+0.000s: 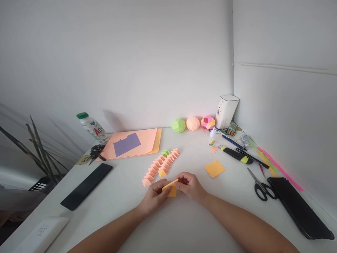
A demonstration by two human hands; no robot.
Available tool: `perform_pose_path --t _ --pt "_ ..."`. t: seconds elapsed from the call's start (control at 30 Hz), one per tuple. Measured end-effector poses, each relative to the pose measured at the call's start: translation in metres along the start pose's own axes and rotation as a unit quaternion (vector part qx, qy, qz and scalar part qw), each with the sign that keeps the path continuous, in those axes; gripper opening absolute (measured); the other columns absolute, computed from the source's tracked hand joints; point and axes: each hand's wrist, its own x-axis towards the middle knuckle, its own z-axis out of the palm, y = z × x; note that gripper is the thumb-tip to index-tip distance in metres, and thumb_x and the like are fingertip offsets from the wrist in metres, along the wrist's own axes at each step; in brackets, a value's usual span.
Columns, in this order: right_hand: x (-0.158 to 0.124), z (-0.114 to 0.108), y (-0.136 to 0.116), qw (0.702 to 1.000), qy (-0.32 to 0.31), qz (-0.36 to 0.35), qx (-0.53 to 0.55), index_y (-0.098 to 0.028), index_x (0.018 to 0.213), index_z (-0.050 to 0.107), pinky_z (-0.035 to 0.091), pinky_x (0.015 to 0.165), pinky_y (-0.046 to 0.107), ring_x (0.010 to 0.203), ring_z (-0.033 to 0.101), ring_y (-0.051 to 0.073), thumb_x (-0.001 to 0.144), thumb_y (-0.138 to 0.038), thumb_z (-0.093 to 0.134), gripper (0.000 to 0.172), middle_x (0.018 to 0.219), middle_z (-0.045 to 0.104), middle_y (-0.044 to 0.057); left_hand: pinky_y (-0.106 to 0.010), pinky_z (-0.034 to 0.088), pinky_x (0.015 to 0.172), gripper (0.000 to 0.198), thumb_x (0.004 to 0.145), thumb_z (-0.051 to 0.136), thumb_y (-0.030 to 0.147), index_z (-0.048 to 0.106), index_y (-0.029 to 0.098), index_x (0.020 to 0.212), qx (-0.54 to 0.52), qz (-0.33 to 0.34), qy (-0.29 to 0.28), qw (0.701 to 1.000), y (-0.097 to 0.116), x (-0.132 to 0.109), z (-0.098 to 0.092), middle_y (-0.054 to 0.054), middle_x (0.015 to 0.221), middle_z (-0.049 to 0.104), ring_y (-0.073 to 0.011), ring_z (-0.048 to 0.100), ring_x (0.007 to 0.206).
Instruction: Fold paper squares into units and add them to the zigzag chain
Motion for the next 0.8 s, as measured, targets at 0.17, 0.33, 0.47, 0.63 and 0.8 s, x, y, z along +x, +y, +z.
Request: perform_pose_path --t 0.17,0.33,0.47,0.63,0.8 --pt "0.0000 0.0004 -0.0014 1.000 0.003 -0.013 -0.011 -0.018 0.077 0.062 0.043 0.052 0.025 0.054 0.047 0.011 0.071 -0.043 0.068 0.026 0.061 0.052 -0.003 -0.024 0.041 0.058 0.027 0.083 0.053 0.038 0.069 0.018 0.089 -0.005 -0.004 0.006 1.000 0.0036 0.0000 0.0004 -0.002 0.070 0.054 -0.0137 0.049 0.065" --pt "-0.0008 0.0008 -0.0019 1.000 0.000 -0.013 -0.013 -0.018 0.076 0.062 0.042 0.051 0.025 0.053 0.047 0.011 0.072 -0.041 0.067 0.024 0.060 0.051 -0.003 -0.023 0.039 0.056 0.027 0.082 0.053 0.038 0.069 0.016 0.083 -0.005 -0.014 0.010 1.000 0.0044 -0.0001 0.0010 -0.002 0.068 0.053 -0.0130 0.048 0.062" --pt "-0.0015 0.0007 -0.0017 1.000 -0.003 -0.018 -0.011 -0.017 0.076 0.062 0.041 0.051 0.024 0.053 0.047 0.011 0.074 -0.040 0.066 0.023 0.059 0.050 -0.003 -0.023 0.039 0.056 0.027 0.083 0.052 0.038 0.068 0.016 0.082 -0.005 -0.017 0.007 1.000 0.0021 -0.0005 0.0006 -0.002 0.069 0.052 -0.0129 0.048 0.063" --pt "-0.0009 0.0001 -0.0013 1.000 -0.003 -0.017 -0.008 -0.017 0.076 0.063 0.041 0.051 0.024 0.054 0.047 0.011 0.073 -0.039 0.067 0.022 0.060 0.051 -0.003 -0.023 0.039 0.056 0.026 0.083 0.052 0.037 0.068 0.016 0.082 0.004 -0.013 0.009 1.000 0.0023 -0.0007 0.0003 -0.001 0.068 0.051 -0.0124 0.047 0.062" --pt "0.0000 -0.0002 -0.0022 1.000 -0.005 -0.018 -0.008 -0.017 0.074 0.063 0.041 0.051 0.024 0.054 0.046 0.011 0.074 -0.038 0.066 0.022 0.060 0.051 -0.003 -0.023 0.039 0.058 0.025 0.083 0.052 0.035 0.068 0.016 0.083 -0.005 -0.018 0.004 1.000 0.0029 -0.0007 0.0007 -0.001 0.070 0.052 -0.0128 0.049 0.064"
